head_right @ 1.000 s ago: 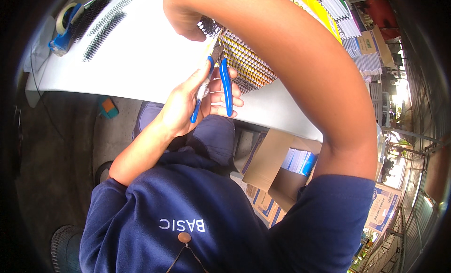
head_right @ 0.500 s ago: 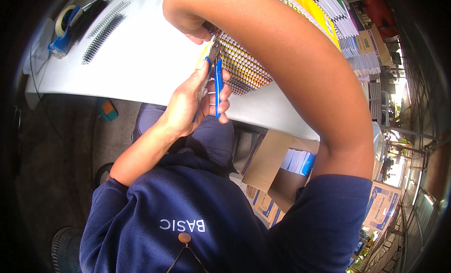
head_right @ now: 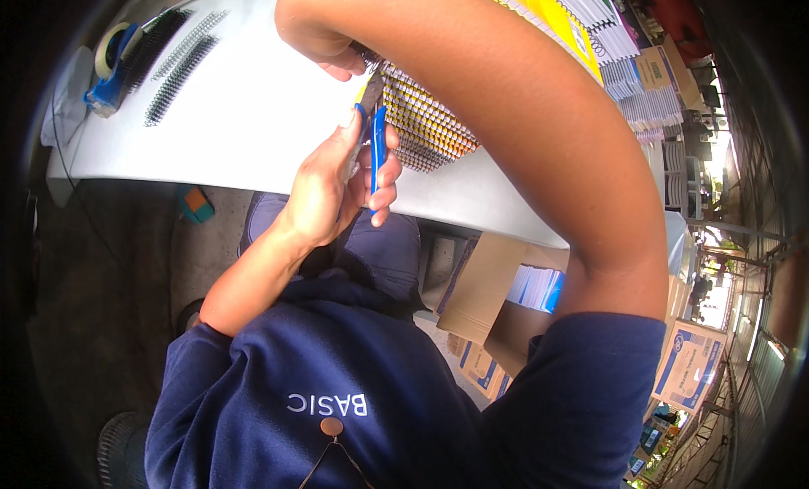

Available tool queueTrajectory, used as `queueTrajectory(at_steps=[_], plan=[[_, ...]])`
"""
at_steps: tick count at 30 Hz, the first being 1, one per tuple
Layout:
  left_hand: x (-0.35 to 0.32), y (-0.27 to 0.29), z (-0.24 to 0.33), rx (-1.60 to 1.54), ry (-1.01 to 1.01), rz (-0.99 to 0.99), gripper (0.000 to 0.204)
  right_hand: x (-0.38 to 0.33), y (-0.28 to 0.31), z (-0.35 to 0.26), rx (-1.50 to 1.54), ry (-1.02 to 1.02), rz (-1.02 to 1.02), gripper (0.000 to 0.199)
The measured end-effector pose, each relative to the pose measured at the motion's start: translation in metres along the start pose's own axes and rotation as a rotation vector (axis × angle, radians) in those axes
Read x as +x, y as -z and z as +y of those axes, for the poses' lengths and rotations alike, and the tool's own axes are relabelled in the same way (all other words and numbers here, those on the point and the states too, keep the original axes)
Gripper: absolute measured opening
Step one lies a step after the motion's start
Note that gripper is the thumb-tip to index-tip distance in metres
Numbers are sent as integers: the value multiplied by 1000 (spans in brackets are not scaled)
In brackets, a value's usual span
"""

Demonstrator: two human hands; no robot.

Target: The person trims the excess spiral wire from a stack of notebooks using a pair of pliers and then aligns the stack by hand on a table.

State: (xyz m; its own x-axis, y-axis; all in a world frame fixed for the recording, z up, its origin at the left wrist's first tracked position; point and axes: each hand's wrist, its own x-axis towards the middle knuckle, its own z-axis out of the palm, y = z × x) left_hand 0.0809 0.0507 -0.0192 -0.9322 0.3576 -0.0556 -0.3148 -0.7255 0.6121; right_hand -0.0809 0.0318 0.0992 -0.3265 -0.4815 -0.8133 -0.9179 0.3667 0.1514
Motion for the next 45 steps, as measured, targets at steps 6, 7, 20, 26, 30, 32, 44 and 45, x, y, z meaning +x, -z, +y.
queueTrajectory(at_steps=[6, 7, 20, 26, 30, 32, 44, 45], plan=[[0, -21, 2, 3, -22, 104, 54, -4, -1, 2, 2, -4, 15, 22], [2, -23, 3, -58, -13, 112, 55, -3, 0, 3, 2, -1, 12, 22], [-1, -21, 4, -39, -35, 51, 56, -13, 9, 8, 9, 26, 34, 22], [0, -24, 10, 38, -47, 12, 60, -18, 9, 9, 15, 31, 48, 22], [-5, -30, 9, 63, 1, 17, 60, -19, 11, 9, 11, 37, 58, 22], [1, -32, 8, 93, -85, 101, 57, -19, 11, 8, 9, 40, 64, 22], [-2, -36, 11, 42, -52, 32, 57, -29, 11, 14, 7, 54, 87, 21], [1, -36, 12, 42, -63, 1, 59, -30, 12, 14, 7, 54, 86, 21]])
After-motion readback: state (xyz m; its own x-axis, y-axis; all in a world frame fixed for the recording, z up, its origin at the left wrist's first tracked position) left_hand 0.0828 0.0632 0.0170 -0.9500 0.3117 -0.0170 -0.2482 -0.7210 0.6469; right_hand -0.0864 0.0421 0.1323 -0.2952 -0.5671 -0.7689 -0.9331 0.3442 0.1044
